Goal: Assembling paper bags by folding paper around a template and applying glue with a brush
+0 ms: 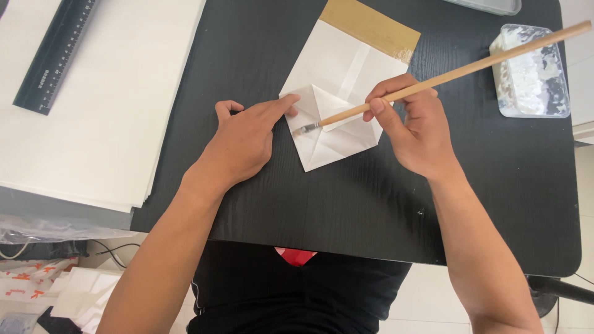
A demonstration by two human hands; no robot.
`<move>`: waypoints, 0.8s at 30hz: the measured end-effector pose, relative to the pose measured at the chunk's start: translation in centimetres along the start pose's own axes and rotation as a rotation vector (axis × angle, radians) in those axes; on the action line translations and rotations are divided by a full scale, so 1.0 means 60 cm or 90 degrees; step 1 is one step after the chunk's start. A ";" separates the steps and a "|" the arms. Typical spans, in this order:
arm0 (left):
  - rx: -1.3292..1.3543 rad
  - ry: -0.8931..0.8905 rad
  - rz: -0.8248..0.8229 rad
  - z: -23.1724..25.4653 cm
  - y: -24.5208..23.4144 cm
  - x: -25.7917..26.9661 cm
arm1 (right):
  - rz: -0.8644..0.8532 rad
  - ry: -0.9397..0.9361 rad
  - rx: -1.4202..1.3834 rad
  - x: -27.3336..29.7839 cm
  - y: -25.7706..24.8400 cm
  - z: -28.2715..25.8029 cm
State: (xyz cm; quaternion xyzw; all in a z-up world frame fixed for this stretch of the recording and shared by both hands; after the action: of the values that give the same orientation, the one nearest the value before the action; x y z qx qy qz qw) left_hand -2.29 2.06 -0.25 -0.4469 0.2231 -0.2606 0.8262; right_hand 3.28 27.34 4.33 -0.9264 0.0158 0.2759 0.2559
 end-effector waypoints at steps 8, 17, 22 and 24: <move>0.010 -0.002 -0.003 0.002 -0.003 -0.001 | 0.000 0.002 -0.004 0.003 0.000 0.004; 0.002 -0.010 -0.024 0.003 -0.005 -0.001 | -0.028 0.008 -0.018 0.010 -0.003 0.005; 0.000 -0.003 -0.023 0.002 -0.004 -0.002 | 0.006 0.001 -0.027 0.007 -0.004 0.009; -0.006 -0.010 -0.027 0.002 -0.004 -0.001 | 0.033 -0.010 0.003 0.002 -0.002 0.001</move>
State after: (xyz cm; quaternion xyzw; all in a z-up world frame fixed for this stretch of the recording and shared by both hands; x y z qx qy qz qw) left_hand -2.33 2.07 0.04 -0.4571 0.2086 -0.2736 0.8202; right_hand 3.39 27.51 4.27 -0.9229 0.0386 0.2893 0.2510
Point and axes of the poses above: each hand's wrist, its own x-axis away from the middle knuckle, its own y-axis out of the palm, z = x × y, the point moved 3 cm from there along -x, towards the middle knuckle, and after that the axes turned 6 degrees about z, right-handed, at the moved point
